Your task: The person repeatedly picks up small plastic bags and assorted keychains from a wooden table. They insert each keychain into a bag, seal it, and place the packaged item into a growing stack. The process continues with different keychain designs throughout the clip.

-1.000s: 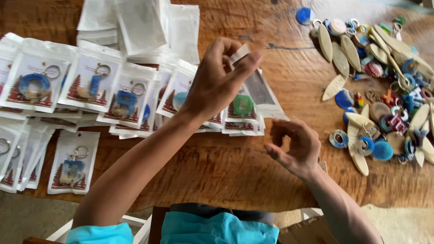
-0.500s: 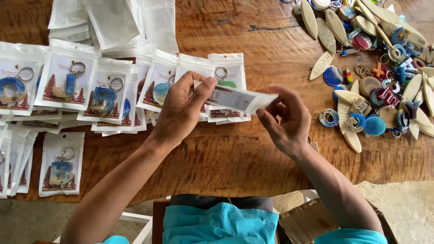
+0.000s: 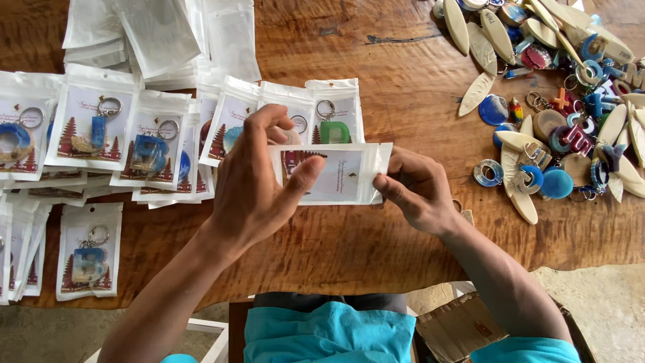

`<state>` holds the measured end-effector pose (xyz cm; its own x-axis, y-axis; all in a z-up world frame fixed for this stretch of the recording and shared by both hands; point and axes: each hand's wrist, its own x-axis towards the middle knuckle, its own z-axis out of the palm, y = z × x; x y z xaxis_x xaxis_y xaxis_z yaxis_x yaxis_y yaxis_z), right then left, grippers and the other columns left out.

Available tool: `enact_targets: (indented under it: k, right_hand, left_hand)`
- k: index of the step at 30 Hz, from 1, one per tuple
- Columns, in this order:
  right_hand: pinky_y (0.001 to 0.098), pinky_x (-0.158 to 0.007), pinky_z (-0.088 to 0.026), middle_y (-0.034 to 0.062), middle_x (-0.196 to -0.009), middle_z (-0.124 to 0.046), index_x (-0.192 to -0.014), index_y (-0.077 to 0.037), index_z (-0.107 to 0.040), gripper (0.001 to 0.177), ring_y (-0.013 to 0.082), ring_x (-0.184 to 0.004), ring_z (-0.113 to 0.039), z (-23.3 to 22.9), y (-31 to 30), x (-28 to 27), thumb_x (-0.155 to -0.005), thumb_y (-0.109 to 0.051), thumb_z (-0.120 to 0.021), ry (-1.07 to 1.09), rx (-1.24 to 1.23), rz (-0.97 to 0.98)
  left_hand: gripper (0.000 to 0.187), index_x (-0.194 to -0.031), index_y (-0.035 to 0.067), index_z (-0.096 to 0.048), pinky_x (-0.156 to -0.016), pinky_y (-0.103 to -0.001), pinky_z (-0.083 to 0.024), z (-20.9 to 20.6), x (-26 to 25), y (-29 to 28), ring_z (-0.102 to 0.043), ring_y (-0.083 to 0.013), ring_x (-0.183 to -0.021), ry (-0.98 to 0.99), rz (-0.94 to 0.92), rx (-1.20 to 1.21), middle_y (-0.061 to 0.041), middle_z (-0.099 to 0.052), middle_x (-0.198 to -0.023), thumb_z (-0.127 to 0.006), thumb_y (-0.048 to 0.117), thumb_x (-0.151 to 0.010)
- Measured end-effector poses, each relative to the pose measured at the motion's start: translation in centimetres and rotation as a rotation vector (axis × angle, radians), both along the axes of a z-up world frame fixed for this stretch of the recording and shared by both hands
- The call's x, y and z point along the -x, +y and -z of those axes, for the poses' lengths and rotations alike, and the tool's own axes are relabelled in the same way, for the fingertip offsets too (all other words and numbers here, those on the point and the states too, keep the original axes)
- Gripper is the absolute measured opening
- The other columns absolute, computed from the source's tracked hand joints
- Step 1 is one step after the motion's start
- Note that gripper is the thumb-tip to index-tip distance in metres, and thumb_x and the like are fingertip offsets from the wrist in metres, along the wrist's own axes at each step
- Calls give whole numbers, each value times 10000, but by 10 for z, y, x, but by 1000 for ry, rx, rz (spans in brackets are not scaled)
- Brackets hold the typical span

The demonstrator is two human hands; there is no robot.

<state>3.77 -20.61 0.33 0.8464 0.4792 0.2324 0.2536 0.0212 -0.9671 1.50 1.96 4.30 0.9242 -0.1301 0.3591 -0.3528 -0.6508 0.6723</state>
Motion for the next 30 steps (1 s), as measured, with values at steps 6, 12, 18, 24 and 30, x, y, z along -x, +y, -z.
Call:
enact_targets:
  k: [6, 12, 18, 24, 30]
  right_hand:
    - [192, -483, -350, 5, -670, -491, -692, -72, -481, 286, 82, -559, -442, 2, 0, 3, -868, -285, -554, 58, 18, -40]
    - [201, -514, -312, -15, -667, -442, -683, -75, -469, 301, 79, -585, -393, 0, 1, 3, -856, -304, -562, 73, 48, -105]
    - [220, -558, -332, -8, -684, -465, -710, -64, -514, 310, 99, -612, -420, -4, 2, 2, -856, -335, -548, 33, 79, -203]
    - [232, -539, -293, -17, -631, -425, -650, -99, -441, 338, 109, -572, -374, -6, 3, 2, -848, -352, -546, 4, 109, -246]
    - [235, -524, -279, -8, -626, -424, -623, -104, -414, 357, 114, -559, -365, -9, 3, 1, -842, -349, -555, 12, 71, -261]
  left_hand:
    - [646, -1174, -41, -349, -922, -402, -444, 17, -3, -5, -512, -319, -1024, -327, 124, -88, -217, -487, -1114, -512, 493, -850]
    - [779, -1264, -30, -316, -1041, -444, -380, 30, 4, -21, -445, -337, -1178, -362, 382, -251, -202, -423, -1266, -616, 540, -827]
    - [791, -1281, -37, -311, -1042, -442, -385, 31, 4, -24, -429, -337, -1193, -378, 419, -241, -198, -426, -1261, -591, 553, -835]
    - [748, -1216, -53, -371, -967, -426, -426, 27, 5, -24, -472, -323, -1099, -404, 428, -214, -193, -468, -1155, -630, 526, -821]
    - [667, -1161, -60, -418, -916, -415, -466, 21, 6, -24, -512, -324, -1037, -464, 429, -158, -195, -503, -1096, -632, 481, -836]
